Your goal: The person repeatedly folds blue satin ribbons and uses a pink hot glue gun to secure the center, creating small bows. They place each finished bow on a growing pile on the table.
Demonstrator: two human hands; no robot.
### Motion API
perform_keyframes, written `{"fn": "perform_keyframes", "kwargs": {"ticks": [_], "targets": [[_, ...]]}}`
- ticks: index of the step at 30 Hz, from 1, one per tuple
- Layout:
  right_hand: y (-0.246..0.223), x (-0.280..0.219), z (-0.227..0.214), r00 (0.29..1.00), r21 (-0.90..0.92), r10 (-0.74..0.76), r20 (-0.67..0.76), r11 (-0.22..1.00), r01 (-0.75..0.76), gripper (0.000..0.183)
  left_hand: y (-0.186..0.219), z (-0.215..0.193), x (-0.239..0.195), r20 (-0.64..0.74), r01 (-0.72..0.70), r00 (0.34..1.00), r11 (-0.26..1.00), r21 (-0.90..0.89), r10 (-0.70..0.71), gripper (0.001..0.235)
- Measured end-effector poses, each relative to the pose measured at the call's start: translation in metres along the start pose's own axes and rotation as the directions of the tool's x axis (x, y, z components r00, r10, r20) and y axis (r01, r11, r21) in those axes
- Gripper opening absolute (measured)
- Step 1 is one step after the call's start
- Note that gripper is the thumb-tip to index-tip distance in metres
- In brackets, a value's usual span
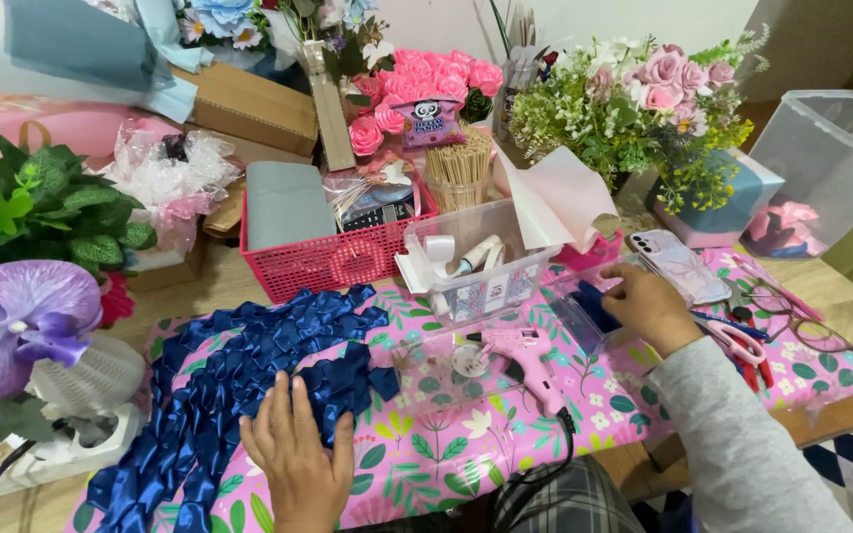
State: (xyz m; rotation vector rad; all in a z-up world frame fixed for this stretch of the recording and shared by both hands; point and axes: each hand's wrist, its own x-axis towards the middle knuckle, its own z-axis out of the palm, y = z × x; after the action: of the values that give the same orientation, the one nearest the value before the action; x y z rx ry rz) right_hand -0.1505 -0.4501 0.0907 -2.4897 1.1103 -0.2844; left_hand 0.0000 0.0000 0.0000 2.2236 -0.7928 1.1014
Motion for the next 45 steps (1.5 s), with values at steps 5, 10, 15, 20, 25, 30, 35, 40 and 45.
{"fn": "perform_keyframes", "kwargs": {"ticks": [5,10,15,20,25,30,35,40,45], "targets": [[-0.001,-0.023,-0.006,0.985,0.537,0.025,-0.169,0.84,0.071,0.042,0.001,-0.004,0.001,-0.039,-0.01,0.999,0.999,-0.043,0.008,0.067],[-0.015,-0.066,0.003,0.986,0.911,-0.105,-0.133,0.378,0.163,0.047,0.011,-0.011,-0.009,-0.229,-0.116,0.969,0.988,-0.1,0.091,0.043],[-0.041,-0.138,0.046,0.918,0.992,-0.396,0.032,0.126,0.02,0.048,0.09,-0.03,-0.026,0.091,0.062,0.996,0.836,-0.545,-0.015,0.055],[-0.073,-0.19,0.078,0.881,0.959,-0.434,0.188,0.275,-0.069,0.044,0.128,-0.037,-0.039,0.415,0.411,0.903,0.495,-0.765,-0.108,0.055],[-0.075,-0.204,0.1,0.893,0.933,-0.419,0.165,0.359,-0.004,0.042,0.129,-0.043,-0.049,0.654,0.705,0.707,0.342,-0.622,-0.269,0.071],[-0.082,-0.214,0.099,0.895,0.943,-0.393,0.209,0.322,-0.079,0.031,0.122,-0.028,-0.067,0.294,0.414,0.904,0.46,-0.786,-0.311,0.015],[-0.085,-0.211,0.08,0.922,0.84,-0.378,0.087,0.525,0.136,0.032,0.121,-0.052,-0.058,0.516,0.64,0.755,0.284,-0.714,-0.405,0.014],[-0.068,-0.161,0.064,0.873,0.21,-0.373,-0.315,0.87,0.447,0.041,0.112,-0.055,-0.068,0.568,0.691,0.705,0.232,-0.685,-0.423,0.018],[-0.073,-0.132,0.063,0.999,-0.1,-0.03,-0.011,0.995,0.028,0.07,0.111,-0.069,-0.065,0.562,0.668,0.727,0.213,-0.713,-0.394,0.023]]}}
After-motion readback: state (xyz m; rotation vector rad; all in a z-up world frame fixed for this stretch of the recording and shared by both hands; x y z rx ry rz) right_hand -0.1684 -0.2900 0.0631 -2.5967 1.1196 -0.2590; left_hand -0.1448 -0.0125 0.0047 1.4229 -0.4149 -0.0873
